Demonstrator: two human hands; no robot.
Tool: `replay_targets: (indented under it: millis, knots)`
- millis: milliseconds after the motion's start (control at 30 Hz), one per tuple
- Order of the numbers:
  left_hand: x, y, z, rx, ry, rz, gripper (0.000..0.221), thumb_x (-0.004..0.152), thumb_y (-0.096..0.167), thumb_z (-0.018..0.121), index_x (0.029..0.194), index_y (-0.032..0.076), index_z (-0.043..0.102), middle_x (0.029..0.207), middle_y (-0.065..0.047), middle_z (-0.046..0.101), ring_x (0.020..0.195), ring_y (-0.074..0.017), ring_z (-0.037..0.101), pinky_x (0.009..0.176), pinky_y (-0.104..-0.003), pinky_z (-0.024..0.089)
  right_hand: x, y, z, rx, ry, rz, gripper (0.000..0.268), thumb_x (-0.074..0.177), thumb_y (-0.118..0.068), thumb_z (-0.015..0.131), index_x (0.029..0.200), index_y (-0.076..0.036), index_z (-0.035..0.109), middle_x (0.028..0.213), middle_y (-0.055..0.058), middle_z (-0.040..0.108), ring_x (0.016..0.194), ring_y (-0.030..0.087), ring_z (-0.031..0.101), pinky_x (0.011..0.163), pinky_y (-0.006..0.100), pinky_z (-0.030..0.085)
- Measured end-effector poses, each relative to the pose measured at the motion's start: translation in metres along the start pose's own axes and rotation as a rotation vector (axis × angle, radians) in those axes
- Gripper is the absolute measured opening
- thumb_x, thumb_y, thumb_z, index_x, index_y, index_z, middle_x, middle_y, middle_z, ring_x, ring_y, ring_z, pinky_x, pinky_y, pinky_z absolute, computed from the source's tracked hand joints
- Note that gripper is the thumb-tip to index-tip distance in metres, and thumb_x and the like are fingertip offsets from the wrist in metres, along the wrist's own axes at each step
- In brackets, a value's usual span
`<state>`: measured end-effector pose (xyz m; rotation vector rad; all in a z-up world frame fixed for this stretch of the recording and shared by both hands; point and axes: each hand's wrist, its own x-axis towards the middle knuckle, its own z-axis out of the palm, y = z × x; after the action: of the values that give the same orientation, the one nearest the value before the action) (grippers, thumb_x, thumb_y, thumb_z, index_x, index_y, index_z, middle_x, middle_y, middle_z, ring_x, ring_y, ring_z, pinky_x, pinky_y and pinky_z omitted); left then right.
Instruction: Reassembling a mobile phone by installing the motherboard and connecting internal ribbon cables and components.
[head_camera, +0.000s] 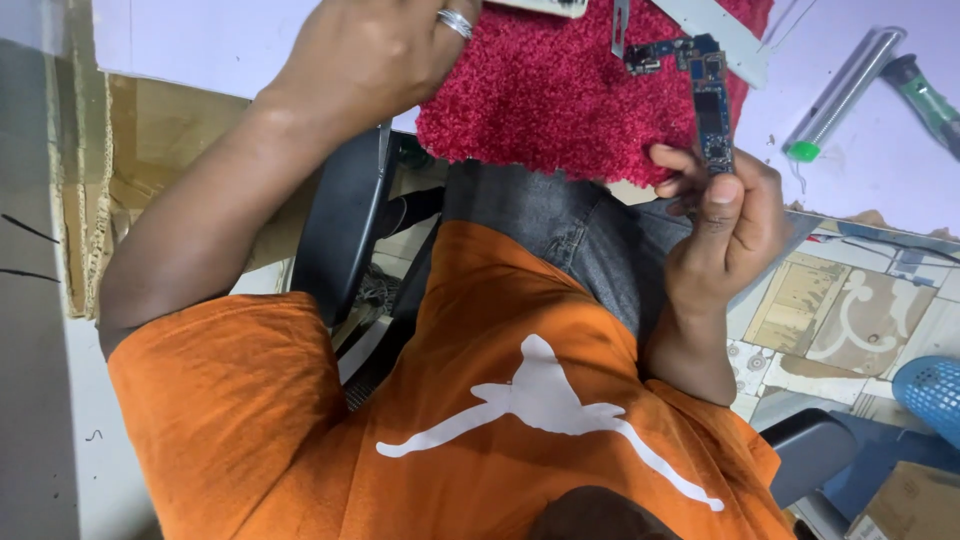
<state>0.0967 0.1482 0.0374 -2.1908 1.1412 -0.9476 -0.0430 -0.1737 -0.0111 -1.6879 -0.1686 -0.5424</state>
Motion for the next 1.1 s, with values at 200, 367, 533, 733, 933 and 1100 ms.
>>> replay_targets:
  millis: [200,367,533,733,933,1100]
  knots:
    - [0.005,0.019,-0.046,-0.068,0.006,-0.061,0.012,0.115,0.009,0.065,0.126,0.013,0.067,0.122,-0.007,0.073,0.112,-0.0195,0.073,0.07,-0.013,0.072,0.0,0.001,0.0,0.001,0.037,0.005,0.041,0.123,-0.035,0.045,0.125,0.005,0.052,0.107,0.033,0.075,0.071,0.03,0.067,0.065,0.035,0.056]
    - [0.003,0.07,-0.054,-0.089,0.173,0.006,0.021,0.117,0.025,0.079,0.117,0.005,0.071,0.114,-0.017,0.078,0.105,-0.0248,0.08,0.086,-0.03,0.071,-0.001,0.021,-0.022,0.05,0.119,-0.07,0.039,0.122,-0.039,0.049,0.121,-0.001,0.051,0.078,0.023,0.061,0.057,0.027,0.06,0.051,0.034,0.044]
    - [0.004,0.096,-0.053,-0.203,0.286,0.035,0.031,0.114,0.023,0.083,0.125,0.004,0.061,0.123,-0.017,0.074,0.112,-0.026,0.076,0.1,-0.035,0.066,0.019,-0.012,-0.029,-0.284,0.004,-0.278,0.048,0.119,-0.042,0.053,0.12,0.004,0.068,0.088,0.015,0.052,0.089,0.029,0.052,0.085,0.043,0.045]
    - [-0.025,0.125,-0.031,-0.439,0.318,-0.13,0.05,0.123,0.032,0.086,0.152,0.004,0.056,0.149,-0.014,0.059,0.14,-0.0363,0.053,0.117,-0.047,0.053,0.037,-0.034,-0.024,-0.5,-0.299,-0.364,0.039,0.115,-0.024,0.064,0.122,0.012,0.076,0.104,0.021,0.059,0.104,0.039,0.052,0.096,0.052,0.04]
    - [-0.044,0.124,-0.024,-0.539,0.372,-0.505,0.048,0.118,0.051,0.071,0.146,0.015,0.058,0.143,-0.006,0.068,0.132,-0.0282,0.065,0.116,-0.046,0.05,0.036,-0.036,-0.005,-0.721,-0.487,-0.385,0.03,0.114,-0.02,0.072,0.128,0.005,0.081,0.106,0.015,0.059,0.107,0.034,0.052,0.099,0.051,0.035]
    - [-0.039,0.118,-0.031,-0.448,0.336,-0.492,0.044,0.119,0.051,0.07,0.142,0.015,0.063,0.134,-0.003,0.076,0.124,-0.0285,0.074,0.121,-0.046,0.04,0.037,-0.047,0.007,-0.734,-0.436,-0.314,0.035,0.116,-0.022,0.072,0.13,0.009,0.081,0.107,0.016,0.055,0.107,0.035,0.047,0.096,0.049,0.034]
